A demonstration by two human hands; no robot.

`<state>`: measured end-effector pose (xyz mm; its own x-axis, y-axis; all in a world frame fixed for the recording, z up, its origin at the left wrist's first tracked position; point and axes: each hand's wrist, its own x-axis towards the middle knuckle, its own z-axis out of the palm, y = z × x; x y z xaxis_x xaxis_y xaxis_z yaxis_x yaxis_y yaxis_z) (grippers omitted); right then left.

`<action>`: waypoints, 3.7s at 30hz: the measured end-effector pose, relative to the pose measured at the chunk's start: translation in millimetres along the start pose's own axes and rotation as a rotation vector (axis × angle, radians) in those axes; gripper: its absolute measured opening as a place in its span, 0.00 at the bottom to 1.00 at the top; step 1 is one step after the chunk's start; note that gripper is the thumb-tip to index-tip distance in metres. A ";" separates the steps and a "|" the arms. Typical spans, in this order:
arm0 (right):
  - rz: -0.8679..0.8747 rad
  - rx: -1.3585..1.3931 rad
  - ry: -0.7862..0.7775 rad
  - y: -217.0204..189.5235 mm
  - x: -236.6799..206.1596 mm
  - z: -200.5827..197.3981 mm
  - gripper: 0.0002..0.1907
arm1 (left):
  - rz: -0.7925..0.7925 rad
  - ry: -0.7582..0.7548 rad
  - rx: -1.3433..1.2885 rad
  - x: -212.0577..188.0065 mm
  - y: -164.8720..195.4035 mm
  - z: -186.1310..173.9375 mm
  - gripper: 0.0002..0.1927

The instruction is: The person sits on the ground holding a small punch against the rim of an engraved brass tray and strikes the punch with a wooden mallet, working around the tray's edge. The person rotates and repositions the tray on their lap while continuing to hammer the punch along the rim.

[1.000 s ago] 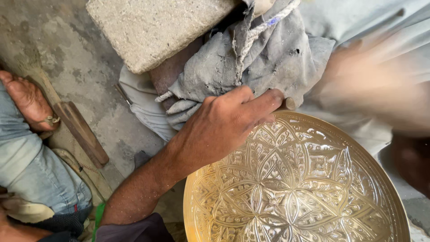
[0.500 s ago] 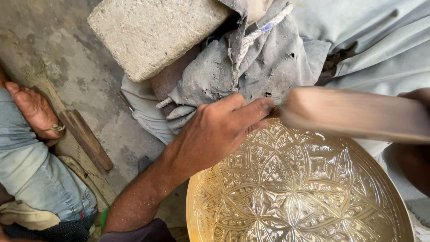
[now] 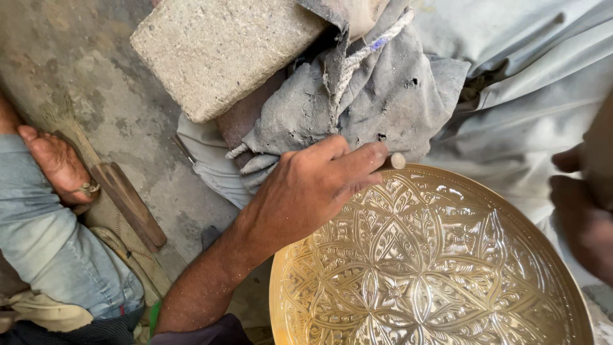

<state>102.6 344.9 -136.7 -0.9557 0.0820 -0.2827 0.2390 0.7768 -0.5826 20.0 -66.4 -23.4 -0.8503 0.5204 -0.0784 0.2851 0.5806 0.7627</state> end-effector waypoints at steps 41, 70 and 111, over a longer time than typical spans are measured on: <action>0.299 0.448 -0.115 -135.0 -62.0 -123.7 0.21 | -0.160 0.391 -0.250 -89.3 87.4 -56.9 0.14; -0.248 -0.317 0.051 -126.5 -34.9 -106.0 0.14 | 0.322 -0.112 -0.073 45.6 38.0 39.3 0.17; -0.035 0.281 0.191 -92.0 -38.7 -65.9 0.20 | 0.219 -0.208 -0.030 53.7 45.0 35.0 0.18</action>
<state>106.3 311.4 -22.0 -0.9727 0.1947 -0.1266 0.2184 0.5813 -0.7839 2.6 9.6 -15.8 -0.6604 0.7500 -0.0372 0.4360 0.4233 0.7942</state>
